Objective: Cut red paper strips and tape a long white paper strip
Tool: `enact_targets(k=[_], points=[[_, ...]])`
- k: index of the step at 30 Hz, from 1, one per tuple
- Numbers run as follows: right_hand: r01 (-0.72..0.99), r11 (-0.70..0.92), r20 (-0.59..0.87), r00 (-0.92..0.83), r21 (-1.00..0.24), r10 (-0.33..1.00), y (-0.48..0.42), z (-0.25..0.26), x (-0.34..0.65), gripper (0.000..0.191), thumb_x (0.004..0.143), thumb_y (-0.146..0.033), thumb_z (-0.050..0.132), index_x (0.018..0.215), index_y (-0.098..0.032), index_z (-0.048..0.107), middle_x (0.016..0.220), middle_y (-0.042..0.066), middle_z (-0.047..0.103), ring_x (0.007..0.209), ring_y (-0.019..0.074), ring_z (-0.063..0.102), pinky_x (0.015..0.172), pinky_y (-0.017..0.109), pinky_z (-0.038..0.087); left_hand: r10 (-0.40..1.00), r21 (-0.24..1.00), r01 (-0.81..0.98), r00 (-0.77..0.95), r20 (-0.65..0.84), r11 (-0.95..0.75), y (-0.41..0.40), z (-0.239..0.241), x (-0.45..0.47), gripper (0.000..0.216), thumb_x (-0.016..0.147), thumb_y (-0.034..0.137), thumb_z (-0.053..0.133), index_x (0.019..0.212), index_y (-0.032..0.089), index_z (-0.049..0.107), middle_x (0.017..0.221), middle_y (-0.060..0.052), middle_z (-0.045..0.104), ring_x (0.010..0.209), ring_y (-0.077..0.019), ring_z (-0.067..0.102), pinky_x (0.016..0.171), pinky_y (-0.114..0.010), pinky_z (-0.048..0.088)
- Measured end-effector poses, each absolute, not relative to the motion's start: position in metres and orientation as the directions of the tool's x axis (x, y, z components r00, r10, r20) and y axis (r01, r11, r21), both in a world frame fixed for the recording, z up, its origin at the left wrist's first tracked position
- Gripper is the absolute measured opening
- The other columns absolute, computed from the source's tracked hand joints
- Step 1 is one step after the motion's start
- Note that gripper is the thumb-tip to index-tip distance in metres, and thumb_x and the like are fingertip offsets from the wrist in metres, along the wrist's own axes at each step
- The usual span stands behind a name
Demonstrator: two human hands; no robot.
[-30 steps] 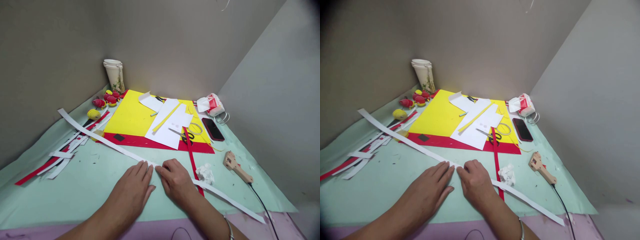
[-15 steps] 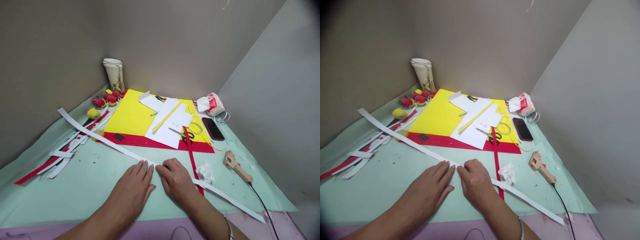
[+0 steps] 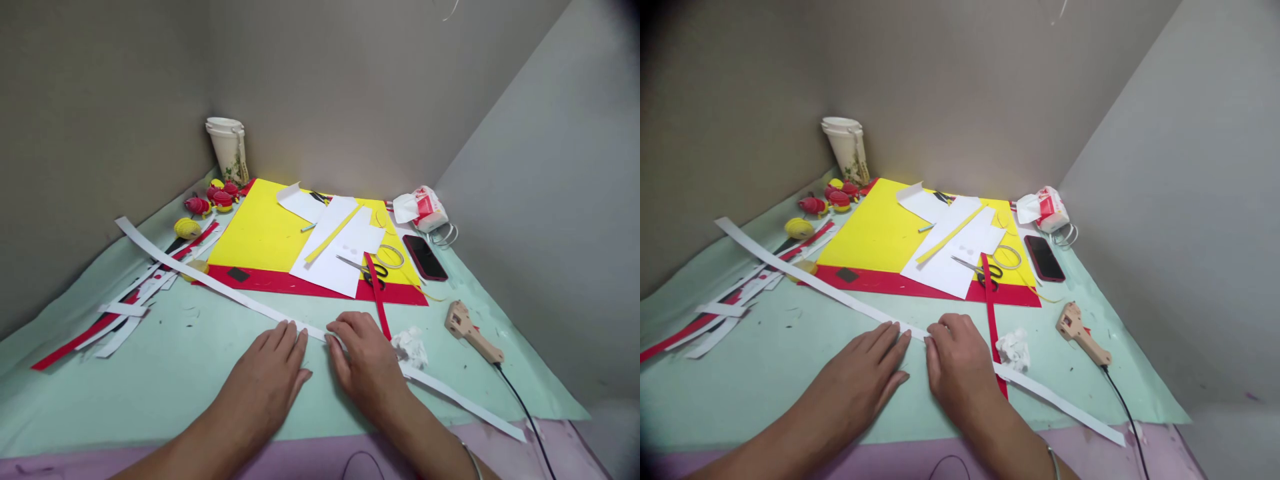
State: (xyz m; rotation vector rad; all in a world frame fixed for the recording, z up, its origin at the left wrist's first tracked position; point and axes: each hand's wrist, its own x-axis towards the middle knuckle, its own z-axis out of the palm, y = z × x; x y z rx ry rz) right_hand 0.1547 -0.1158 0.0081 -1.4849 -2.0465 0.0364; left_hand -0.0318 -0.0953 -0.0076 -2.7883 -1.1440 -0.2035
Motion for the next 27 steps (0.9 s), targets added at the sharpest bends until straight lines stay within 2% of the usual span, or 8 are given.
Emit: enact_targets(k=[5,9,12,18,23,27], points=[[0.941,0.207,0.233,-0.145,-0.267,0.962,-0.123,0.037,0.182,0.017,0.087,-0.019,0.057,0.101,-0.019,0.066,0.098,0.009,0.064,0.087,0.0236,0.06,0.074,0.035,0.049,0.683,-0.071,0.699,0.712,0.162,-0.711,-0.095,-0.009,-0.032,0.042,0.095,0.029,0.048,0.13,0.007,0.057,0.131,-0.02,0.06,0.119,-0.0341,0.056,0.095,-0.046,0.047],[0.982,0.097,0.104,-0.081,-0.159,0.991,-0.127,0.057,0.217,0.019,0.089,-0.021,0.054,0.101,-0.024,0.068,0.088,0.006,0.065,0.077,0.0209,0.063,0.063,0.031,0.044,0.68,-0.09,0.695,0.718,0.15,-0.714,-0.095,-0.01,-0.033,0.042,0.095,0.028,0.048,0.131,0.008,0.056,0.132,-0.02,0.059,0.121,-0.0345,0.055,0.096,-0.046,0.047],[0.99,0.051,0.045,-0.046,-0.131,0.998,-0.126,0.062,0.228,0.018,0.089,-0.021,0.052,0.096,-0.025,0.069,0.08,0.004,0.065,0.071,0.019,0.062,0.057,0.027,0.038,0.682,-0.085,0.697,0.715,0.156,-0.712,-0.095,-0.01,-0.033,0.042,0.094,0.029,0.049,0.13,0.008,0.057,0.131,-0.02,0.06,0.121,-0.0345,0.055,0.096,-0.046,0.047],[0.986,0.064,-0.089,-0.078,-0.155,0.993,-0.12,0.054,0.225,0.018,0.083,-0.013,0.055,0.077,-0.024,0.068,0.069,0.001,0.063,0.059,0.0151,0.056,0.051,0.025,0.03,0.675,-0.099,0.69,0.723,0.147,-0.717,-0.095,-0.008,-0.033,0.044,0.094,0.03,0.051,0.131,0.006,0.056,0.131,-0.021,0.059,0.121,-0.0355,0.056,0.095,-0.047,0.047],[0.999,-0.001,-0.197,-0.005,-0.032,0.98,-0.113,0.051,0.235,0.024,0.078,-0.005,0.052,0.075,-0.022,0.069,0.069,0.004,0.063,0.057,0.0156,0.056,0.048,0.026,0.024,0.673,-0.118,0.685,0.728,0.133,-0.719,-0.096,-0.007,-0.033,0.044,0.094,0.029,0.05,0.131,0.005,0.056,0.132,-0.021,0.059,0.121,-0.0354,0.055,0.094,-0.047,0.048],[0.994,-0.083,-0.229,0.097,0.068,0.969,-0.11,0.052,0.246,0.025,0.076,-0.004,0.054,0.082,-0.023,0.07,0.074,0.006,0.066,0.06,0.0185,0.06,0.05,0.027,0.026,0.678,-0.126,0.69,0.724,0.13,-0.713,-0.096,-0.009,-0.033,0.044,0.095,0.03,0.049,0.132,0.007,0.055,0.133,-0.02,0.059,0.122,-0.0345,0.055,0.095,-0.046,0.047]])
